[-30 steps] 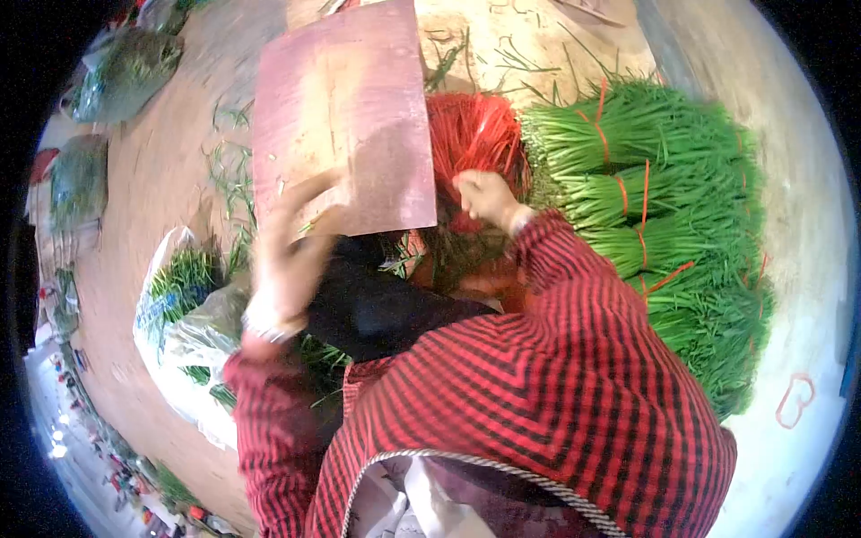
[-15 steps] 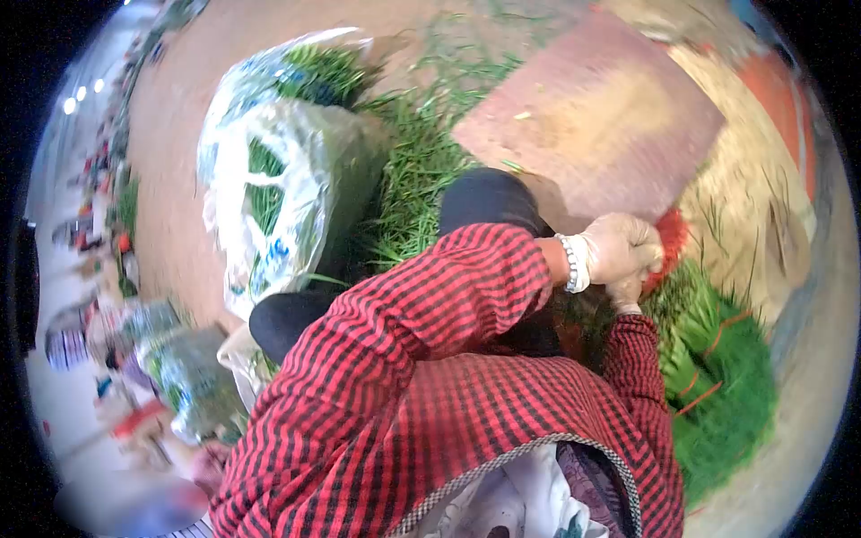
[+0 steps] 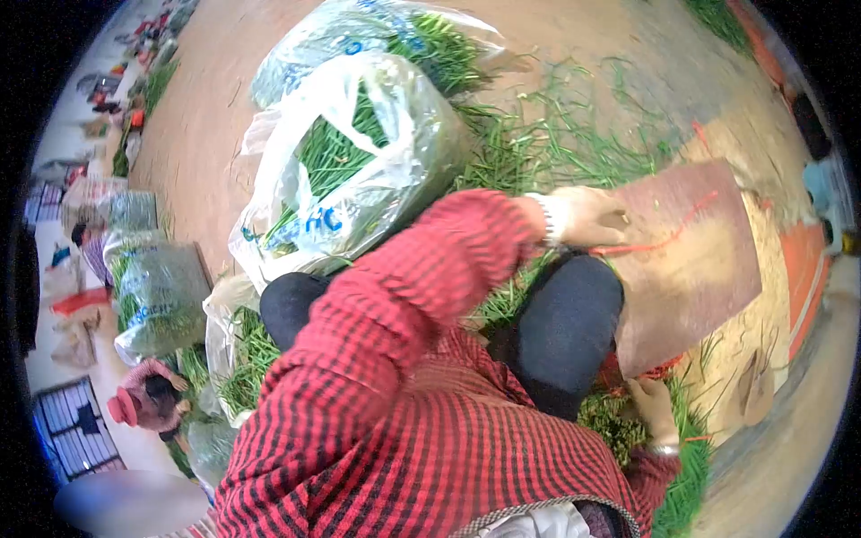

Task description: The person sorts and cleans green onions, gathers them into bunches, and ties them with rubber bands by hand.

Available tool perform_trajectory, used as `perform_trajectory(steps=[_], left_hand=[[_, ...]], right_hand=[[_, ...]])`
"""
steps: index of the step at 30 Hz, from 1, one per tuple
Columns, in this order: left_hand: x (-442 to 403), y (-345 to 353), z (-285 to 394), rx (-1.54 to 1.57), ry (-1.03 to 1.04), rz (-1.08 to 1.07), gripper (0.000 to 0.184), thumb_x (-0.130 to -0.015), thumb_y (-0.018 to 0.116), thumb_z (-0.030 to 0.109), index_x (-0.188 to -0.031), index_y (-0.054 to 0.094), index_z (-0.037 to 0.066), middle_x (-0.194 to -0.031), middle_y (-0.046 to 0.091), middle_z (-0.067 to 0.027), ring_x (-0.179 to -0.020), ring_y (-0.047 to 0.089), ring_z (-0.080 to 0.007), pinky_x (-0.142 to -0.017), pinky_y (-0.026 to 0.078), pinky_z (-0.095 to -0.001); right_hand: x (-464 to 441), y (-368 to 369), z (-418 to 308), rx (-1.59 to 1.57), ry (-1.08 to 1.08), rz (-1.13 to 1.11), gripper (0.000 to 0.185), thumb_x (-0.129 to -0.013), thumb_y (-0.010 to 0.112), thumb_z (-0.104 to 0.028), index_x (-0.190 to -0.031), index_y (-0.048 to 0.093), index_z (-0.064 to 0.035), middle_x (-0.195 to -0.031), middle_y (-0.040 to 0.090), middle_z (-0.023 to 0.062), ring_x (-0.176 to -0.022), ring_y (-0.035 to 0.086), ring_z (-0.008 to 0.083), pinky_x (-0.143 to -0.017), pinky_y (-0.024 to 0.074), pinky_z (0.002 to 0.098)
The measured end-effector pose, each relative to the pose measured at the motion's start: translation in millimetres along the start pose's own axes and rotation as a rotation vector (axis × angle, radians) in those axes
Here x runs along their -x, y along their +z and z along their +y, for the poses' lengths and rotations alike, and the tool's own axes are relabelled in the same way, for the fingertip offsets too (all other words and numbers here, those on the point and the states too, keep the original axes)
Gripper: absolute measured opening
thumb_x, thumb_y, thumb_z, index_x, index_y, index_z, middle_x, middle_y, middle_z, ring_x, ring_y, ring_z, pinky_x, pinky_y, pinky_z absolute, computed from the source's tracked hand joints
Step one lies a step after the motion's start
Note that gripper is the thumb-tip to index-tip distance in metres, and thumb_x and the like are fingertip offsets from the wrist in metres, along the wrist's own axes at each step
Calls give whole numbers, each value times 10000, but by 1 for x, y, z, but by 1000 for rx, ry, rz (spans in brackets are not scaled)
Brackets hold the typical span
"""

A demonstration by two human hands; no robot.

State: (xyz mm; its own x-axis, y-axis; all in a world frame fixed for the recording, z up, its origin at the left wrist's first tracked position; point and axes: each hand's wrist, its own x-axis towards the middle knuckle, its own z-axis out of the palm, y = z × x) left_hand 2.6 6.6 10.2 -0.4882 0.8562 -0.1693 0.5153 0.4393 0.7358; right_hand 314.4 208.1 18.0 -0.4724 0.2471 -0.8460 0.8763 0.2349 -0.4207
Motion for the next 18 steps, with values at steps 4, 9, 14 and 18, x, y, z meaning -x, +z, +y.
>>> perform_trajectory(steps=[4,9,14,18], left_hand=[[160,-110,-47,23,-124,207,340,-915,566,367,-1071,684,89,-986,689,-157,-924,662,-298,-839,509,-371],[383,-144,-140,-92,-717,616,350,-957,539,322,-1064,670,15,-990,675,-179,-935,650,-278,-826,490,-347],[480,-42,-192,-288,-685,802,282,-931,592,287,-1013,704,42,-1024,677,-179,-1014,628,-282,-926,456,-371],[472,-27,-162,-136,-785,893,362,-886,633,289,-595,629,74,-571,582,-114,-592,570,-329,-592,438,-430]], right_hand=[[27,-32,-81,58,-149,-9,282,-956,587,-262,-941,658,11,-657,601,36,-472,565,110,-443,461,244],[28,55,-274,-40,-665,-236,298,-957,557,-159,-1195,585,20,-805,607,42,-676,553,97,-601,443,224],[23,272,-433,411,-1130,-715,358,-930,598,-156,-1243,579,18,-1117,653,114,-1050,610,164,-903,490,302],[-18,441,-481,773,-1410,-837,548,-871,610,-388,-1227,574,27,-1200,614,212,-1106,597,303,-967,455,364]])
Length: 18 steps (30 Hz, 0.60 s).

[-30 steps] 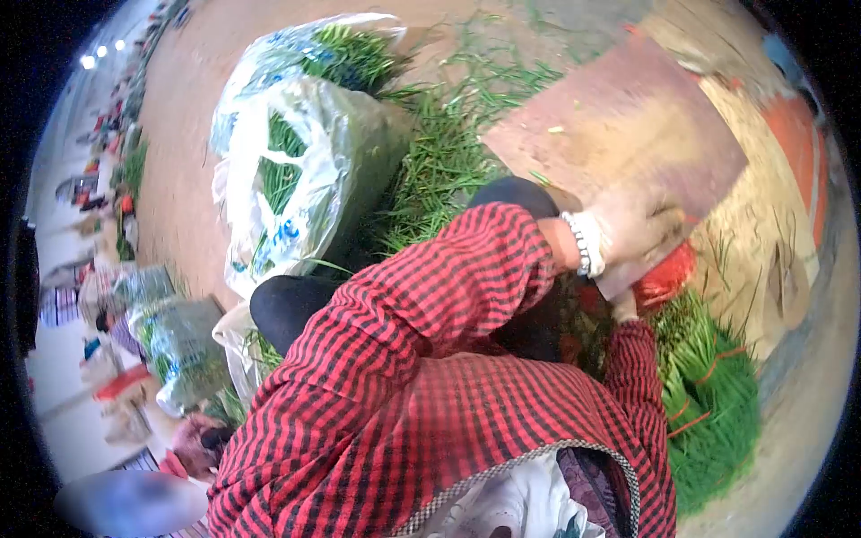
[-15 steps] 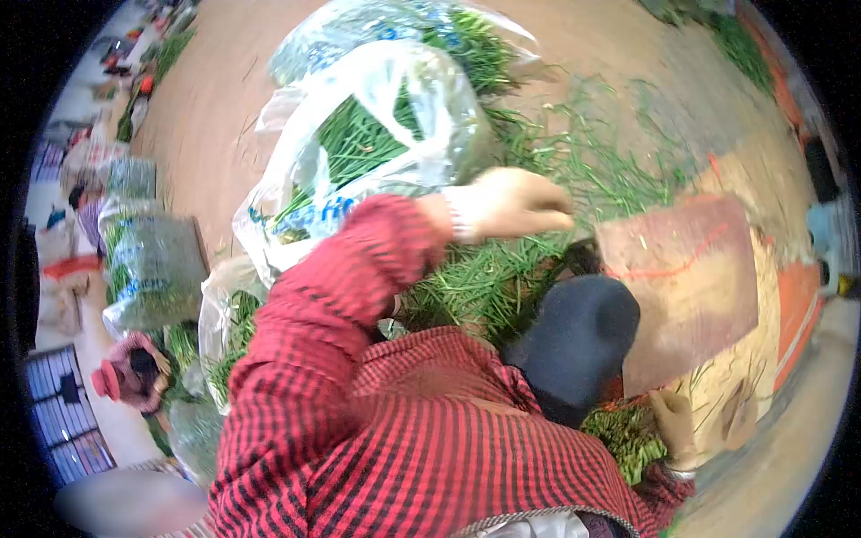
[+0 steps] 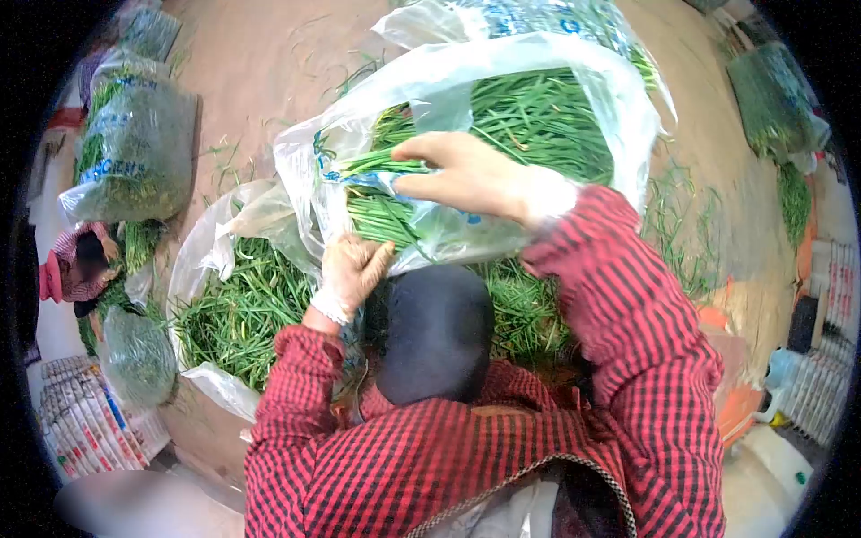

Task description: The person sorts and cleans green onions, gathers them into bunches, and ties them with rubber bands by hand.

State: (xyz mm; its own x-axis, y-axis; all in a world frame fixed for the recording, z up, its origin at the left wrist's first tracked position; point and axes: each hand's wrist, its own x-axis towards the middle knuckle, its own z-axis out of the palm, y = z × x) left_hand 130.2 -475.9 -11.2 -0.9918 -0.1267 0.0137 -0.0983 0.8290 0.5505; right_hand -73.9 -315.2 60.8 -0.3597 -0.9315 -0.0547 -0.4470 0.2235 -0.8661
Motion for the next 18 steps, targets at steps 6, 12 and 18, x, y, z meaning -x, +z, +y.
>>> perform_trajectory(steps=[6,12,18], left_hand=[[0,28,-11,6,-359,243,301,-851,677,348,-1013,684,95,-636,626,-99,-571,606,-288,-583,479,-379],[-34,-4,-63,609,-690,295,642,-875,634,240,-1433,374,55,-734,670,-72,-669,649,-189,-683,503,-322],[-68,2,-64,-128,-396,327,719,-764,722,214,-1416,422,188,-1119,620,-80,-958,632,-283,-822,512,-389]], right_hand=[[-109,44,64,640,314,-243,966,-789,609,-624,-1317,414,160,-1387,405,339,-1332,388,394,-1130,292,373],[-94,37,127,523,384,-218,865,-817,579,-627,-1360,460,36,-1453,388,231,-1355,375,322,-1107,318,380],[-63,31,64,218,1,74,483,-860,646,-345,-1238,583,-52,-1302,539,203,-1276,455,354,-1090,342,409]])
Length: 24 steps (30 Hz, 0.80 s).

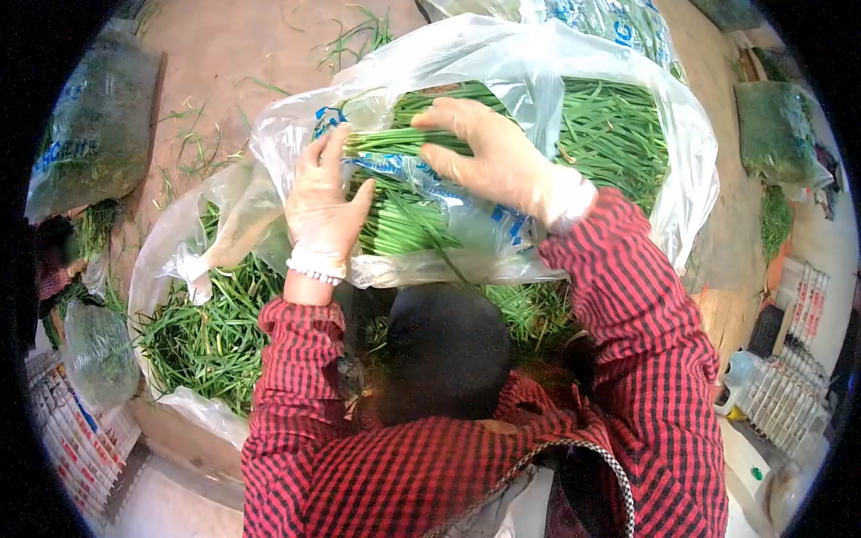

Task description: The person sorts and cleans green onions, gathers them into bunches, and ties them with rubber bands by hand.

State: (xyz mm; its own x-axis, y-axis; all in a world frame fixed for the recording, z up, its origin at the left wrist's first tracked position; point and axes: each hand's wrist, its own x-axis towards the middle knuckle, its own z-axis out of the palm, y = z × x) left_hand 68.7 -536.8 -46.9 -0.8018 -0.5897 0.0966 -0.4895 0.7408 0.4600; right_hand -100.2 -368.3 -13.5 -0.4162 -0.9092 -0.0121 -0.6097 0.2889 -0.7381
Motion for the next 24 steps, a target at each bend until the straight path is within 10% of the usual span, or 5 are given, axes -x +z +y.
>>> perform_trajectory(steps=[7,8,11,16,24], left_hand=[[-27,-14,-33,-97,198,-202,333,-825,658,299,-1144,660,204,-1056,656,-65,-932,650,-256,-767,509,-381],[-28,-19,-37,-94,198,-203,333,-825,658,299,-1144,660,204,-1056,656,-65,-932,650,-256,-767,509,-381],[-33,-32,-36,-81,196,-294,224,-836,667,275,-1040,715,196,-959,678,-76,-890,660,-270,-755,514,-391],[-32,-62,-12,318,222,-76,176,-827,672,144,-996,720,152,-875,657,-68,-781,646,-245,-701,516,-330],[-40,-33,-26,-45,438,-238,531,-741,722,299,-1247,590,206,-1315,547,-66,-1159,554,-269,-945,473,-393]], right_hand=[[41,-76,0,1147,277,-606,507,-764,559,6,-1251,564,-134,-1071,620,120,-1194,525,308,-1098,318,488],[54,-93,9,1080,35,-501,448,-788,578,-36,-1226,596,-129,-1032,631,133,-1100,585,282,-1047,384,466],[51,-116,-13,895,337,-793,372,-840,606,-137,-1210,612,-98,-1065,642,150,-1053,609,287,-1006,431,430],[38,-60,-34,82,205,-392,662,-882,626,-410,-1365,453,10,-1274,563,242,-1185,556,326,-1027,426,370],[81,-62,-107,-487,222,-330,190,-917,551,-101,-1040,654,0,-813,653,51,-706,579,100,-618,477,255]])
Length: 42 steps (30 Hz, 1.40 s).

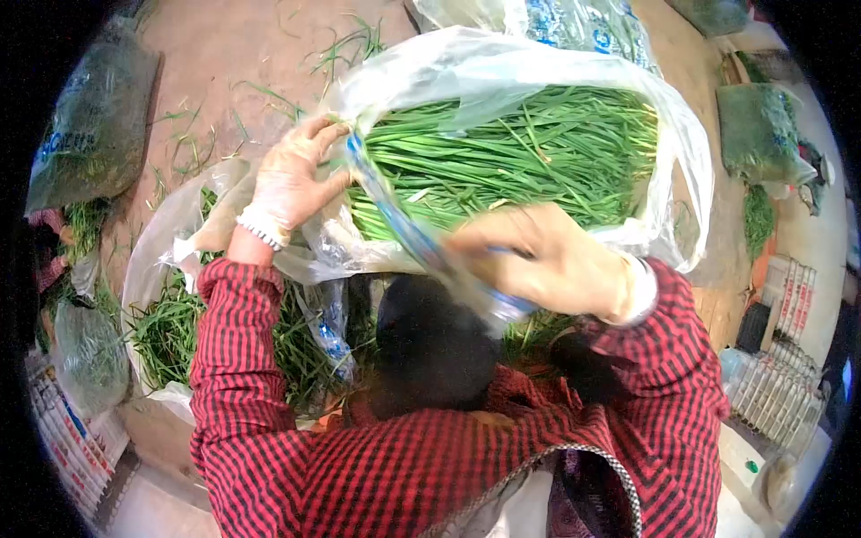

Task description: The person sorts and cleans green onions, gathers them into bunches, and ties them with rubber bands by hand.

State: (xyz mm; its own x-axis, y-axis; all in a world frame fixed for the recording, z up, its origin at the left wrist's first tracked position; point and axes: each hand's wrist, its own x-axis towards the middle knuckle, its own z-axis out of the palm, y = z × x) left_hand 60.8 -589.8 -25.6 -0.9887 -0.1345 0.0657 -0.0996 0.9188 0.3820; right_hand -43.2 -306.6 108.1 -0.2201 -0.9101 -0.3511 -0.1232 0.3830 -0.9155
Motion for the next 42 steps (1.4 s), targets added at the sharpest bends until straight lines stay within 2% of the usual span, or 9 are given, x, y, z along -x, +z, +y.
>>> perform_trajectory(steps=[6,15,19,21,24,28,33,37,42], left_hand=[[4,37,-22,-263,-315,-127,617,-726,691,305,-1312,549,170,-1386,503,-86,-1199,526,-303,-993,445,-397],[24,-3,-79,1377,-780,330,366,-838,674,91,-1186,581,29,-1076,645,-74,-951,603,-168,-838,491,-316],[40,-29,-19,495,-347,751,382,-840,675,136,-1193,586,18,-1135,647,-120,-1021,616,-200,-868,487,-323],[40,-26,26,513,-81,734,302,-867,653,165,-1137,627,32,-1085,670,-126,-973,643,-229,-855,497,-336],[31,-2,63,355,-11,262,291,-883,632,314,-1071,665,95,-967,693,-147,-872,672,-289,-759,524,-367],[26,22,50,-44,-225,-292,501,-876,598,461,-1225,606,101,-959,697,-169,-878,670,-314,-727,524,-416],[20,26,27,171,-562,-61,709,-876,610,449,-1436,370,87,-1045,681,-181,-887,669,-347,-800,514,-427],[19,33,2,47,-563,107,723,-851,640,474,-1360,433,4,-1096,651,-227,-980,646,-377,-866,497,-425],[33,34,8,-101,-515,79,809,-767,706,540,-1308,489,-21,-1106,639,-255,-1009,635,-388,-871,497,-430]], right_hand=[[184,15,169,623,522,-365,169,-876,602,-199,-980,719,-135,-901,700,113,-811,664,226,-744,519,317],[147,18,133,459,1069,-479,306,-904,547,-317,-928,702,-54,-760,708,96,-707,695,229,-654,539,349],[70,-15,38,130,706,97,186,-916,564,-186,-869,674,-43,-639,650,57,-525,579,173,-541,483,301],[15,-23,64,630,-29,330,219,-892,593,-209,-1004,672,-37,-932,684,126,-813,658,304,-726,526,360],[-79,-24,107,1039,-132,265,697,-796,680,-387,-1313,475,33,-1385,455,228,-1284,440,369,-1078,370,401],[-184,-21,112,1067,216,92,1060,-682,726,-569,-1389,311,103,-1324,495,274,-1284,433,410,-1113,309,435],[-210,7,151,1235,182,298,921,-680,744,-478,-1350,400,54,-1358,459,257,-1251,456,390,-1071,351,463],[-184,35,115,1079,169,22,326,-708,662,-186,-975,629,-3,-1084,622,176,-1151,528,346,-983,432,435],[-132,57,138,936,-209,194,464,-711,672,-189,-1120,557,-4,-1176,572,186,-1143,539,329,-975,444,412]])
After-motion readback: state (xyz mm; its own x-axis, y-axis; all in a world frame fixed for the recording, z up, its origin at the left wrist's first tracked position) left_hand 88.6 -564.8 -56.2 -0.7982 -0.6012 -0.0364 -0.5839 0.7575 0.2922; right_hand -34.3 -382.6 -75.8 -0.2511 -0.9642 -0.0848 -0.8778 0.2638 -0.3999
